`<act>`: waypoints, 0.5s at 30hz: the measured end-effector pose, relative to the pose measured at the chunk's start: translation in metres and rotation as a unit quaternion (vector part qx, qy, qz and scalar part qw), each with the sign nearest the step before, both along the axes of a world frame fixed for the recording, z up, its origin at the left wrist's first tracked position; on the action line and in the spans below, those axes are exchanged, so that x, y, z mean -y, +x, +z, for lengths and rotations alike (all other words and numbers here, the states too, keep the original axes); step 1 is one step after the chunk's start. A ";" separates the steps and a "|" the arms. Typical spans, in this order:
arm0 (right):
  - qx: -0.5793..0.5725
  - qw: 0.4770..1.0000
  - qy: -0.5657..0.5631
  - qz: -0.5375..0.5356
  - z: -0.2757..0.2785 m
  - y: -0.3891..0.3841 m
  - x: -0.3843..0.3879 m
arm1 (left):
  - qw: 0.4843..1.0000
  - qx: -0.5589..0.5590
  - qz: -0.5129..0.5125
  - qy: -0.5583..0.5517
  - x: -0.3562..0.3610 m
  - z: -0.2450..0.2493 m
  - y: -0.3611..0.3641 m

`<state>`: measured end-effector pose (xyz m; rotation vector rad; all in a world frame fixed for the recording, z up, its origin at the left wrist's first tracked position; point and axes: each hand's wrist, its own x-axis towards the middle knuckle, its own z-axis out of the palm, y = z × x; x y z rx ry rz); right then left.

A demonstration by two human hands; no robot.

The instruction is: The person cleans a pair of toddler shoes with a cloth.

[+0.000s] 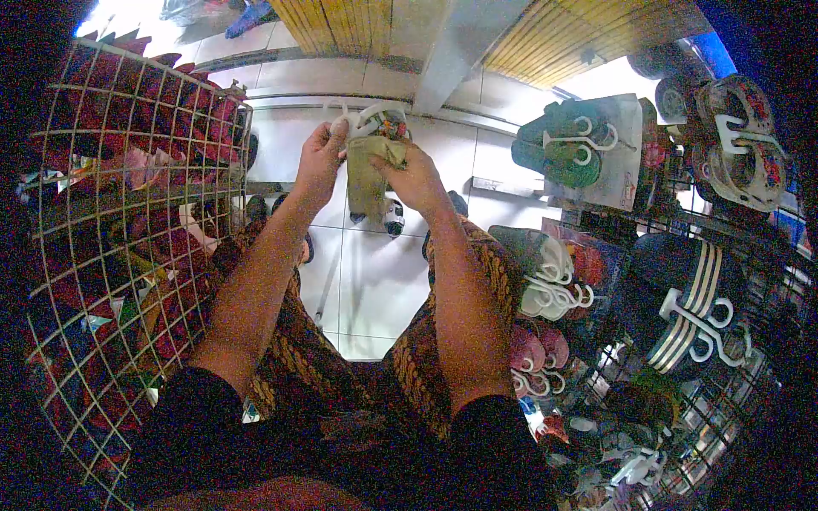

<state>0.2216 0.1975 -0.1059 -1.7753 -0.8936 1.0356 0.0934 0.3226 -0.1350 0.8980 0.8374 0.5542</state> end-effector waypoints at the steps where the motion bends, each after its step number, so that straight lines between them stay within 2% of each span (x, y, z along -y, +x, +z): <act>1: -0.028 0.999 -0.003 -0.018 -0.001 0.001 0.000 | 0.999 -0.005 -0.012 0.039 -0.003 -0.002 -0.001; 3: -0.086 0.995 -0.010 -0.055 -0.003 0.000 -0.002 | 0.992 -0.031 -0.025 0.123 -0.005 0.002 -0.001; 6: -0.095 0.992 0.029 -0.075 -0.009 0.001 -0.005 | 0.959 -0.088 -0.038 0.265 -0.004 0.019 -0.001; 8: -0.124 0.986 0.036 -0.104 -0.011 0.002 -0.004 | 0.920 -0.116 -0.066 0.369 -0.009 0.016 -0.003; 11: -0.222 0.963 0.037 -0.145 -0.008 0.009 -0.005 | 0.821 -0.163 -0.087 0.540 -0.016 0.021 -0.003; 12: -0.265 0.951 0.034 -0.158 -0.008 0.010 -0.006 | 0.815 -0.179 -0.096 0.543 -0.016 0.023 -0.003; 15: -0.323 0.925 0.087 -0.180 -0.010 0.011 -0.010 | 0.910 -0.126 -0.106 0.380 -0.012 0.027 0.001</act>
